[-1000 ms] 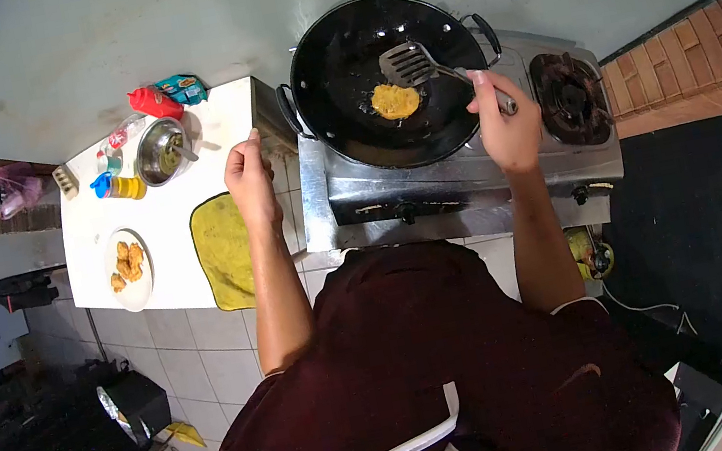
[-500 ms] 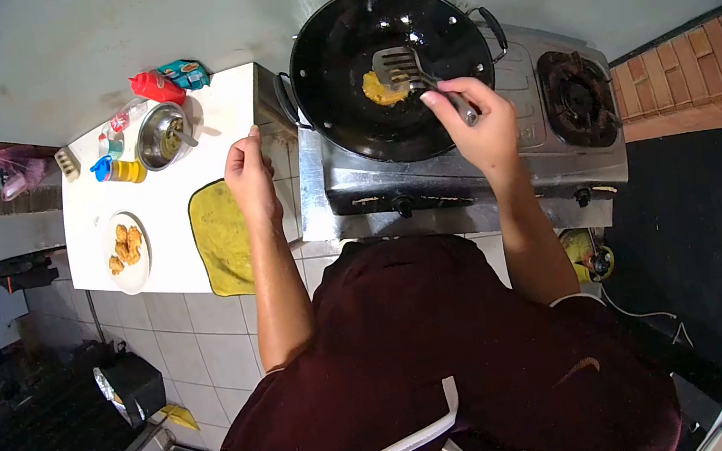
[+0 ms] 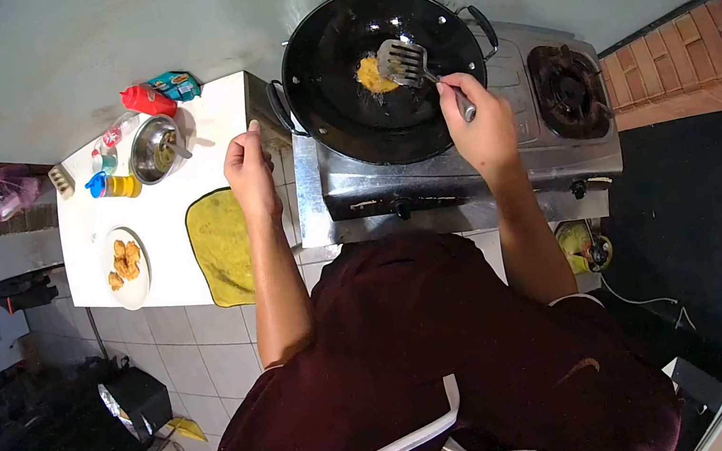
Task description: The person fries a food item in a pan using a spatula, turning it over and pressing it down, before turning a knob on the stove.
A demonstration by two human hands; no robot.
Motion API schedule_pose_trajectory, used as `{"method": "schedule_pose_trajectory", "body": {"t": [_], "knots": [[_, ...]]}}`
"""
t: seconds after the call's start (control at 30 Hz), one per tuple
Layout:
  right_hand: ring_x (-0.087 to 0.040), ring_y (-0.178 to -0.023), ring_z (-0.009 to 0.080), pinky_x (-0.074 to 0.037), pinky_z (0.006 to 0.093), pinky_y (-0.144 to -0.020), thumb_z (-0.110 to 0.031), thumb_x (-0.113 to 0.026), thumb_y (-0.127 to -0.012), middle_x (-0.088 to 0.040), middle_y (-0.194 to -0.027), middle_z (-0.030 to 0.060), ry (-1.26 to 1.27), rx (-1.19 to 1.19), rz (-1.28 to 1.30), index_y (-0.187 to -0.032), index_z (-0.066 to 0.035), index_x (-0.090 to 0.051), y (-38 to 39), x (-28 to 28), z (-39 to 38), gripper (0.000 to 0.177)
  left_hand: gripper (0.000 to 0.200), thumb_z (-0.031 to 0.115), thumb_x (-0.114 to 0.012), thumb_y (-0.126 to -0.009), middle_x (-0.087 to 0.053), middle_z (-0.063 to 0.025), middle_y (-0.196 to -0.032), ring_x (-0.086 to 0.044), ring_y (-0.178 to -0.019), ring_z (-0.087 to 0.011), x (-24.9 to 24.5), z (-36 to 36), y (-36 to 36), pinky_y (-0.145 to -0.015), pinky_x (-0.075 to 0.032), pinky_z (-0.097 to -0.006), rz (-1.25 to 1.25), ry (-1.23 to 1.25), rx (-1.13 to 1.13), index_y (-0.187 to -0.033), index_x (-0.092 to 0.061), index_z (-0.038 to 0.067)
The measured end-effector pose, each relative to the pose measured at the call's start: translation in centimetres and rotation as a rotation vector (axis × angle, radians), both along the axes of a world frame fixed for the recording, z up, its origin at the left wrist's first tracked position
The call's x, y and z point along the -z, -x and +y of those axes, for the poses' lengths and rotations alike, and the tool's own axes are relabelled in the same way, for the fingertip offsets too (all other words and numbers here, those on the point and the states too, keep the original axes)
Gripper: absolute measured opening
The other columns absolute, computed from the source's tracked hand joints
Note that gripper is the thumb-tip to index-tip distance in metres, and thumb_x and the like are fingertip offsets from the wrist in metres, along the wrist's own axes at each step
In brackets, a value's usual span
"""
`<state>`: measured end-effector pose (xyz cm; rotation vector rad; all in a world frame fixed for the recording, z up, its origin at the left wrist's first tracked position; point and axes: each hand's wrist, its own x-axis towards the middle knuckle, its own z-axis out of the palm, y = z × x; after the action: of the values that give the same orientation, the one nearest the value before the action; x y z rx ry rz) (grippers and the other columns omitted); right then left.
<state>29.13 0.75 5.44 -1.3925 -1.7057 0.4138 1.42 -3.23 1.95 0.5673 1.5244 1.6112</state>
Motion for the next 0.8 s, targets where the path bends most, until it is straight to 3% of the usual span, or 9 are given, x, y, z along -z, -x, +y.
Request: {"method": "schedule_pose_trajectory", "body": {"t": [0.4, 0.53, 0.8], "knots": [[-0.067, -0.073, 0.0255, -0.049, 0.0313, -0.065, -0.018, -0.066, -0.084, -0.067, -0.082, 0.0171, 0.144, 0.109, 0.061, -0.094, -0.003, -0.067, 0.7, -2.0, -1.4, 0.018, 0.025, 0.024, -0.063, -0.089, -0.037, 0.0086, -0.056, -0.028, -0.047, -0.0016, 0.8, 1.5, 1.6, -0.043, -0.021, -0.0196, -0.020, -0.024, 0.001, -0.070, -0.051, 0.013], [-0.067, -0.078, 0.0273, -0.049, 0.0314, -0.068, -0.018, -0.066, -0.085, -0.067, -0.087, 0.0167, 0.141, 0.008, 0.070, -0.097, -0.004, -0.067, 1.2, -1.5, -1.9, 0.018, 0.025, 0.023, -0.064, -0.088, -0.037, 0.0085, -0.056, -0.028, -0.046, -0.0019, 0.8, 2.1, 1.3, -0.043, -0.021, -0.0198, -0.043, -0.022, 0.026, -0.070, -0.051, 0.012], [-0.067, -0.082, 0.0278, -0.049, 0.0328, -0.074, -0.019, -0.064, -0.087, -0.068, -0.089, 0.0165, 0.121, 0.144, 0.106, -0.098, -0.004, -0.067, 0.2, -2.4, -2.0, 0.019, 0.025, 0.021, -0.063, -0.089, -0.039, 0.0080, -0.056, -0.029, -0.048, -0.0021, 0.4, 2.7, 1.5, -0.045, -0.022, -0.0202, -0.080, -0.064, 0.072, -0.070, -0.052, 0.011]]}}
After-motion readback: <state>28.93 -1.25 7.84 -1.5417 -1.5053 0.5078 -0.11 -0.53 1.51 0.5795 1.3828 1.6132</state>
